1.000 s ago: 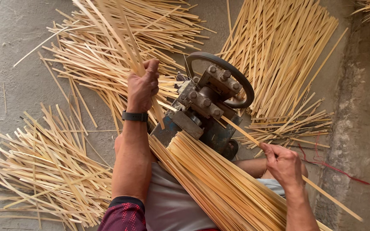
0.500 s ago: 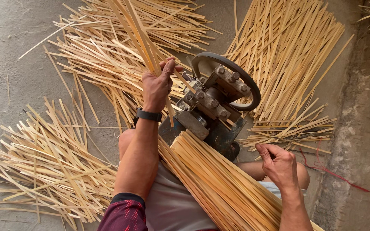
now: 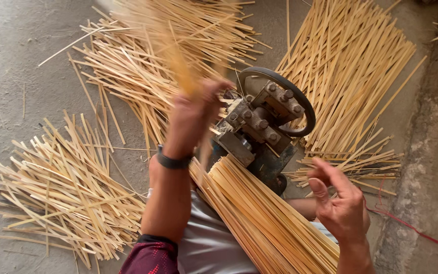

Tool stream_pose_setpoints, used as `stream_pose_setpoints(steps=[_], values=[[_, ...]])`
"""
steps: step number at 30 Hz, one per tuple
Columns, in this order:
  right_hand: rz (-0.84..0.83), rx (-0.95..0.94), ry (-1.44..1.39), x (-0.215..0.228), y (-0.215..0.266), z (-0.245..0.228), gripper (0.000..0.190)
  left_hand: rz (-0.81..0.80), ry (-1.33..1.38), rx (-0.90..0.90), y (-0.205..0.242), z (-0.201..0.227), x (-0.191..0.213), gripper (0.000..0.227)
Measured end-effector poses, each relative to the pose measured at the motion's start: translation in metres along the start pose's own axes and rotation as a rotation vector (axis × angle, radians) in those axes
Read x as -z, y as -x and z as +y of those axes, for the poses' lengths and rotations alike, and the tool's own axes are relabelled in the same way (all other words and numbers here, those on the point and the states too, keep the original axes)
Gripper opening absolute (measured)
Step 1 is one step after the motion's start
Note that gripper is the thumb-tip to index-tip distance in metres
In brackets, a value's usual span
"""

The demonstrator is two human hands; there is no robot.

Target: The person sits on the floor and uses a manual splitting machine to process bamboo strips. They feed individual strips into the machine's blade to split them into thinner pieces, then collect the finished strips into bundles tied with red string.

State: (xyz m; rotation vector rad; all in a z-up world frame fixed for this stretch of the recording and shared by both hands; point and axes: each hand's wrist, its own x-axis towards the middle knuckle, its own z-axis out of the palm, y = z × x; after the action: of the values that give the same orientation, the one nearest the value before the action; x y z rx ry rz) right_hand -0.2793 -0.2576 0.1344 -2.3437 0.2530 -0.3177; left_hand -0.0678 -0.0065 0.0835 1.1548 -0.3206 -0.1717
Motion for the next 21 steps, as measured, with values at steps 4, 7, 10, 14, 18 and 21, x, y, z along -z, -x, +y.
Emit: stream_pose_setpoints(steps=[4,7,10,14,18,21], values=[[0.107,-0.056,-0.449,-0.003,-0.024,-0.02,0.062,-0.497,-0.007,0.278,0.036,-0.004,-0.081,0.022],[0.277,-0.105,-0.797,0.005,-0.03,-0.013,0.043,-0.757,-0.169,0.438,0.058,-0.006,-0.122,0.018],[0.308,-0.088,-1.1,0.021,-0.019,0.007,0.022,-0.785,-0.314,0.199,0.067,-0.014,-0.133,0.02],[0.237,-0.403,-0.816,0.063,0.012,0.059,0.029,-0.549,0.047,-0.008,0.048,-0.024,-0.105,0.034],[0.075,-0.597,0.089,0.104,0.064,0.126,0.031,-0.223,-0.002,0.105,0.015,-0.006,-0.042,0.034],[-0.02,-0.626,0.334,0.108,0.093,0.165,0.029,0.076,0.015,0.142,-0.001,-0.007,-0.016,0.042]])
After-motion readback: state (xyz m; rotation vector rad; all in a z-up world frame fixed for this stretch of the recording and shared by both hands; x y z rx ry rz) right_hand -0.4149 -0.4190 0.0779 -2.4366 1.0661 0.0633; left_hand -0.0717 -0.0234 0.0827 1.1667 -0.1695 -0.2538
